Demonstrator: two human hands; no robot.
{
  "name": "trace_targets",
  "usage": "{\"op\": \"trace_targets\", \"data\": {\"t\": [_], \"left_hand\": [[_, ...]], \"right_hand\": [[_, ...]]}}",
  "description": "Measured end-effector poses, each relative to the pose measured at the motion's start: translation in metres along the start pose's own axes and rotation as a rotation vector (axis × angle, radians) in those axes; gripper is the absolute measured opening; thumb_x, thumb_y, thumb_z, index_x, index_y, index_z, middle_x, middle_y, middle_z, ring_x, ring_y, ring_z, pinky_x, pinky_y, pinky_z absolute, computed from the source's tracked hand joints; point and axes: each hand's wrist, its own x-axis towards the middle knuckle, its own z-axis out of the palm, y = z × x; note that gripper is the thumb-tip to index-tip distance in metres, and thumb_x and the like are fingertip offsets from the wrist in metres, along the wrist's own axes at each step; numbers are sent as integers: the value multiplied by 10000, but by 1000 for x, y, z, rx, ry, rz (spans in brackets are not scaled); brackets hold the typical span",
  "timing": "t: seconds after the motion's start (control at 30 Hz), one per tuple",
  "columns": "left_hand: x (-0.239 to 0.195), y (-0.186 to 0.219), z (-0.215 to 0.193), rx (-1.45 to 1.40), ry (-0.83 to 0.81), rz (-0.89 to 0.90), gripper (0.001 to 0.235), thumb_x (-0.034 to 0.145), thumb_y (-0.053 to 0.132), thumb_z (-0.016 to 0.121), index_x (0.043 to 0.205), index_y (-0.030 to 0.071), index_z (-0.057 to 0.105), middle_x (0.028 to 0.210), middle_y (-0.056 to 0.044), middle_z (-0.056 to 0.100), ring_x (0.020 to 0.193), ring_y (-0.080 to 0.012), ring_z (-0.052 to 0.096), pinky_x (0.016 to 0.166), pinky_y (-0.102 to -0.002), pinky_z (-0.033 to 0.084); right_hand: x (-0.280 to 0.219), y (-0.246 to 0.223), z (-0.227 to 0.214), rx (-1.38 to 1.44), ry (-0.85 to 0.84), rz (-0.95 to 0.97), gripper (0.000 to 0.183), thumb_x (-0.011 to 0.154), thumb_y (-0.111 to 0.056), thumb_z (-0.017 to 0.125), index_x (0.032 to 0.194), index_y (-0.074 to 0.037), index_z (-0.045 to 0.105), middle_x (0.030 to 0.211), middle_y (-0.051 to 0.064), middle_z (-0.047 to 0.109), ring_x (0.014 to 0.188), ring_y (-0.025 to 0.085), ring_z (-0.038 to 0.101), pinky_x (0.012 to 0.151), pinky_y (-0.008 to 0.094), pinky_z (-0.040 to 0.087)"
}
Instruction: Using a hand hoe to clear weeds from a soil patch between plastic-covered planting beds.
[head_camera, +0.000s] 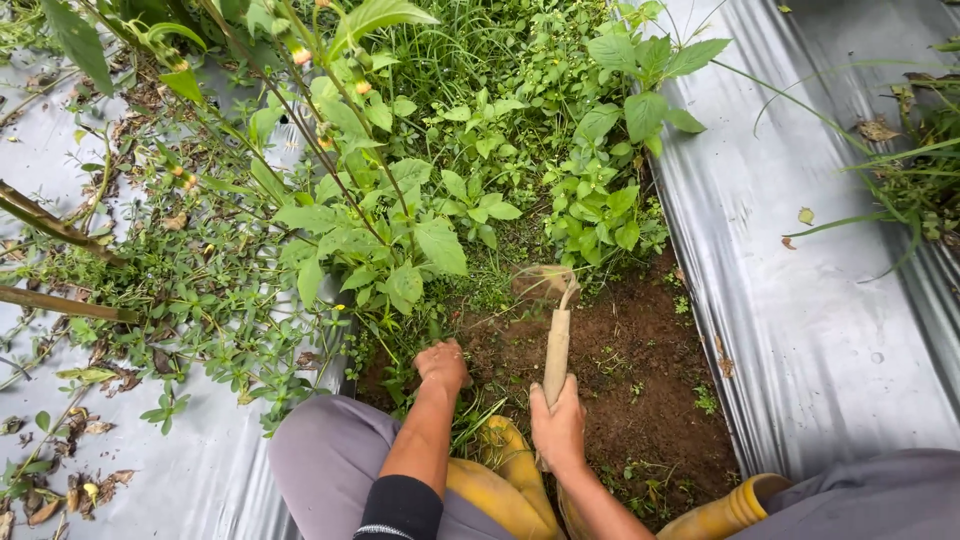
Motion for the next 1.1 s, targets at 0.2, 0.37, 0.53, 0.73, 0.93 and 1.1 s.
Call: {"op": "trace_targets", "data": {"t": [0.2,0.37,0.53,0.73,0.93,1.1], "left_hand": [[-34,41,-50,-272,331,129,766,848,354,861,1479,180,463,1385,-106,581,1319,-310,536,953,-451,573],[-56,80,-69,-376,544,331,379,900,240,797,1247,139,679,1153,-82,693,1115,-303,646,915,-465,574],[-8,138,-51,-375,826,363,448,800,340,856,1219,246,731,1135,-30,711,1112,-276,694,876,-434,599],[-34,163,-106,-382,925,415,335,785,374,812,1082,231,754,1049,-25,706,1065,-272,698,843,-424,606],[-136,138,-189,-250,679,510,208,949,168,674,1145,116,722,1139,-96,688,1097,-294,631,892,-457,563],[-130,125,-229,-52,520,588,380,926,158,726,1293,98,646,1198,-110,651,1173,-283,574,1002,-457,538]], "right_hand": [[2,-5,-17,55,95,-64,225,938,-288,597,997,-91,507,725,70,604,515,174,557,442,365,477],[1,-11,-39,-41,178,-168,241,932,-347,588,984,-123,512,682,49,598,521,200,577,500,409,480],[17,0,-59,100,325,-289,181,959,-198,628,1027,-51,547,677,151,610,506,215,553,434,314,441],[30,29,-62,125,361,-164,304,876,-278,667,1015,-36,547,748,239,615,656,358,624,601,489,471],[5,16,-65,195,210,66,223,931,-251,615,961,-68,491,704,123,565,487,250,544,458,432,443],[11,5,-65,191,176,143,224,974,-262,605,1041,-68,517,789,124,598,555,242,591,488,418,464]]}}
